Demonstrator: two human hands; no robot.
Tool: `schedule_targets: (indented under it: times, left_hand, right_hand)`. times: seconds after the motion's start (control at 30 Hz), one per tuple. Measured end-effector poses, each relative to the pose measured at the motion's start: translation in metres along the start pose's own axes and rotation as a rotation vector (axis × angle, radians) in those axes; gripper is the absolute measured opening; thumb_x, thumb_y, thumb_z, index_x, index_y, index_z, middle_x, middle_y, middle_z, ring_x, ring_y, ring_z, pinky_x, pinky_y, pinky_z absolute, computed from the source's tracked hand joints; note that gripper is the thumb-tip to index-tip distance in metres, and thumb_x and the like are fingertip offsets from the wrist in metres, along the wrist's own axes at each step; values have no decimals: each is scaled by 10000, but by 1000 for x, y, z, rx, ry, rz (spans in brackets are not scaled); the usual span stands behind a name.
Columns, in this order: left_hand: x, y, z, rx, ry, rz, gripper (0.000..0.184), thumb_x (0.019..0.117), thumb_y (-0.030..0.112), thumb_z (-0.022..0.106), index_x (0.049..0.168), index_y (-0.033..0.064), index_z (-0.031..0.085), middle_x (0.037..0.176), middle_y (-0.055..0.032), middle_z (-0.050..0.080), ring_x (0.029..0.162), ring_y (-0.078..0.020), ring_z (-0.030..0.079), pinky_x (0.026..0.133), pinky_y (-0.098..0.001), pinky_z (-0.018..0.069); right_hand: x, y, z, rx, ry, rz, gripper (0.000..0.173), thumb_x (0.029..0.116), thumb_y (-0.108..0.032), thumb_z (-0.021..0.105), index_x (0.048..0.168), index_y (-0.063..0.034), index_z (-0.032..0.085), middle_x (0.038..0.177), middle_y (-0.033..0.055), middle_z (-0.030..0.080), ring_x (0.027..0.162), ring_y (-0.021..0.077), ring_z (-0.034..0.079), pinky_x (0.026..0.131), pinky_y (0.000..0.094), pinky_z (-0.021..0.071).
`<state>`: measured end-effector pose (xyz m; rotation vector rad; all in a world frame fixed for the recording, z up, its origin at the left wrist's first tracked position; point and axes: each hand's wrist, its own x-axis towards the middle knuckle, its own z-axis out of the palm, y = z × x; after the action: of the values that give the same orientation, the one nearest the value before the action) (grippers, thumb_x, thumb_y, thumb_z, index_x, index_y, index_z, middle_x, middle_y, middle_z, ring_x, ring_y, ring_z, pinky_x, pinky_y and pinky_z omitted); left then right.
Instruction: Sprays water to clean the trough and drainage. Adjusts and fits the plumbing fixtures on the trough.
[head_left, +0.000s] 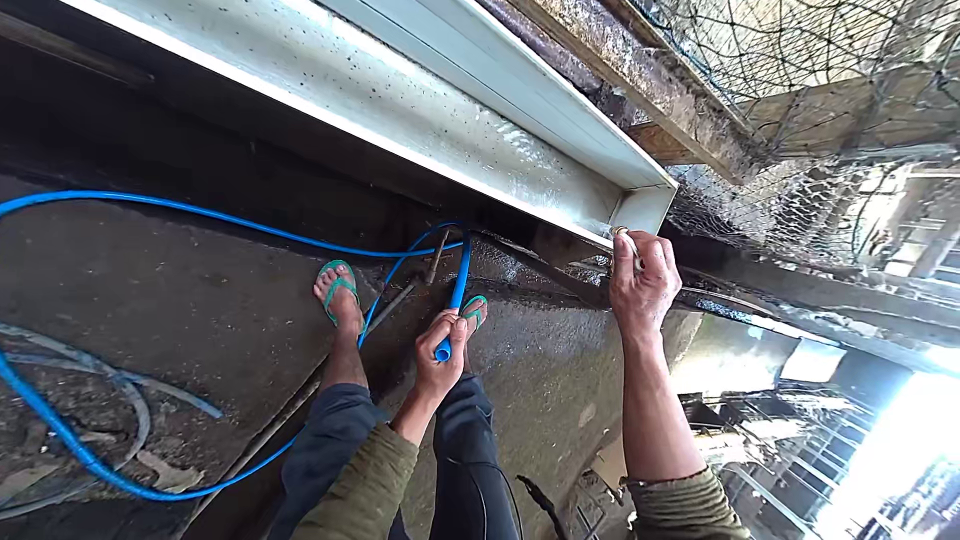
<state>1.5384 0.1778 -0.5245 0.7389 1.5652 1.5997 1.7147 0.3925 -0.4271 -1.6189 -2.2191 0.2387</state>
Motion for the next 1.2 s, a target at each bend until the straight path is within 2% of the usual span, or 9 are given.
schedule_targets:
  times: [0.13, 0.73, 0.87, 0.93, 1.03, 1.1, 1.2]
  left_hand:
    - [-2, -1, 4, -18, 7, 5, 324, 1070, 148, 485, 801, 23, 615, 784, -7, 653, 884, -37, 661, 968, -254, 520]
    - [-4, 1, 2, -24, 23, 20, 319, 1070, 137, 477, 812, 20, 622, 799, -17, 669, 900, -50, 675, 1025, -292, 507]
    - [-4, 1, 1, -25, 28, 20, 318, 1067, 131, 476, 803, 26, 619, 784, -11, 666, 894, -47, 677, 1029, -289, 506]
    - [-4, 2, 0, -18, 24, 18, 320, 1070, 135, 471, 806, 27, 616, 783, -8, 661, 890, -44, 671, 1015, -278, 509]
    - [-3, 2, -3, -16, 25, 19, 323, 1070, 137, 473, 798, 26, 608, 777, -10, 652, 878, -41, 666, 1007, -273, 511]
    - [-2, 2, -4, -17, 33, 19, 325, 1068, 132, 473, 787, 30, 602, 763, -7, 649, 870, -43, 670, 1015, -282, 512]
    - [-1, 1, -5, -21, 35, 11, 339, 1076, 155, 466, 792, 37, 609, 770, -3, 654, 880, -49, 676, 1043, -302, 504]
  right_hand:
    - [-3, 10, -2, 11, 34, 12, 307, 1044, -212, 591, 939, 57, 697, 992, 204, 703, 977, 251, 689, 859, 323, 548]
    - [-1, 3, 5, 5, 68, 95, 346, 1063, -225, 558, 903, 55, 684, 921, 176, 676, 913, 217, 660, 816, 308, 520]
    - [-3, 6, 3, 117, 58, 147, 334, 1035, -265, 606, 882, 23, 676, 981, 130, 685, 941, 122, 647, 815, 238, 507]
    - [-5, 10, 0, 203, 21, 190, 298, 1000, -278, 654, 995, 21, 665, 1079, 122, 692, 1000, 91, 657, 858, 233, 525]
    - [-16, 12, -2, 350, -13, 256, 458, 910, -188, 742, 1227, 76, 542, 1212, 159, 630, 1044, 100, 666, 882, 246, 576]
    - [-22, 10, -2, 416, -9, 291, 536, 886, -120, 747, 1287, 100, 467, 1212, 158, 607, 1018, 96, 674, 881, 251, 593]
    - [-28, 10, -2, 404, -10, 312, 570, 893, -115, 736, 1322, 109, 435, 1193, 159, 620, 975, 70, 680, 864, 228, 588]
